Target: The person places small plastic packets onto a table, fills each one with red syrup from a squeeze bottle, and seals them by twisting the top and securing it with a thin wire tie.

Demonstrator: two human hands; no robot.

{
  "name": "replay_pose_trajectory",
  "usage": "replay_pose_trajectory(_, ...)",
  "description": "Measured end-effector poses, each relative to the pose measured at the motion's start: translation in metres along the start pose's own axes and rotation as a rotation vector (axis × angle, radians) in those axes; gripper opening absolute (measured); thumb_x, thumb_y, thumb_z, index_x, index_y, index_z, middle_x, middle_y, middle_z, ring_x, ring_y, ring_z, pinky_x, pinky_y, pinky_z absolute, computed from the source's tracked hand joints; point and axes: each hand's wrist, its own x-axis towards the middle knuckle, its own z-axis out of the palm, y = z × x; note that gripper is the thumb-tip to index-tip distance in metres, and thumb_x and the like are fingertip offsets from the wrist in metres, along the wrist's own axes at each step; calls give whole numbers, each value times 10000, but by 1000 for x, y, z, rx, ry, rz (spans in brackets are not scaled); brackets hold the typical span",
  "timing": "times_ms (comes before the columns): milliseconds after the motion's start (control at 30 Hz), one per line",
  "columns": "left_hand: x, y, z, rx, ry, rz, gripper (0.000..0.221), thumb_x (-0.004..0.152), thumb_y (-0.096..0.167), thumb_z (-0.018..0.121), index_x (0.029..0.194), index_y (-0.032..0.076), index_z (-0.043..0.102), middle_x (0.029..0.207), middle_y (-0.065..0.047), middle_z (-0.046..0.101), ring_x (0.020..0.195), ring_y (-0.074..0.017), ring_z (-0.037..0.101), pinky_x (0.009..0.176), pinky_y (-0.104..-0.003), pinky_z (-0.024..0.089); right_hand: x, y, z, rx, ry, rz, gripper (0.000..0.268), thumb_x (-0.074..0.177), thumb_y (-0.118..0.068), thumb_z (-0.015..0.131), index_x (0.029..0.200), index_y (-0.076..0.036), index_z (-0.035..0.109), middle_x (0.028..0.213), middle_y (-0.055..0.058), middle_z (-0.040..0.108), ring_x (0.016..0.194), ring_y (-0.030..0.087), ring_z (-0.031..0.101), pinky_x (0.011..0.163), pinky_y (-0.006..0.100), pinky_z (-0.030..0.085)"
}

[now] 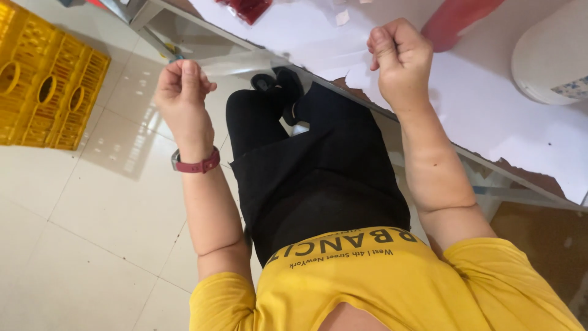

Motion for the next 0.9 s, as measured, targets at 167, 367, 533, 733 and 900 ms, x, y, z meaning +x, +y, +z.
replay_pose_trajectory(167, -2, 26, -5, 31, 43, 210, 97, 1046, 88, 695, 1101, 8, 684, 916, -67, 708, 839, -154, 681, 786, -304, 590, -27, 13, -3, 141, -615, 659, 246, 1014, -73, 612, 1220, 18, 712, 864, 88, 703, 757, 144, 690, 724, 276, 580)
replay_pose_trajectory(367, -53, 61, 42, 787, -368, 347, 109, 978, 10, 754, 1081, 37, 729, 994, -94, 758, 885, -151, 710, 780, -289, 571, -41, -29, 15, 1, -292, 62, 750, 955, -94, 815, 1571, 10, 400, 1451, 159, 585, 1377, 229, 558, 1187, 435, 453)
replay_pose_trajectory(533, -79, 71, 80, 693, -408, 278, 81, 1023, -28, 679, 1090, 13, 700, 996, -89, 753, 908, -137, 728, 806, -280, 586, -25, -79, 78, 122, -478, 125, 143, 969, -71, 760, 1089, 5, 773, 923, 82, 792, 869, 124, 735, 1211, 353, 396)
replay_pose_trajectory(733, -70, 57, 70, 216, -400, 23, 248, 1020, -21, 669, 1264, -6, 633, 1020, -31, 718, 963, -86, 683, 887, -234, 573, -32, -96, 85, 97, -286, 207, 105, 1009, -87, 719, 1083, -14, 738, 915, 14, 746, 718, 52, 681, 648, 205, 564)
replay_pose_trajectory(900, -65, 42, 74, 318, -245, 25, 143, 953, -5, 776, 1093, -29, 757, 1012, -72, 779, 928, -107, 732, 843, -248, 604, -28, -96, 81, 45, -368, 185, 229, 965, -103, 729, 1182, -41, 693, 864, -8, 705, 691, 33, 639, 636, 190, 532)
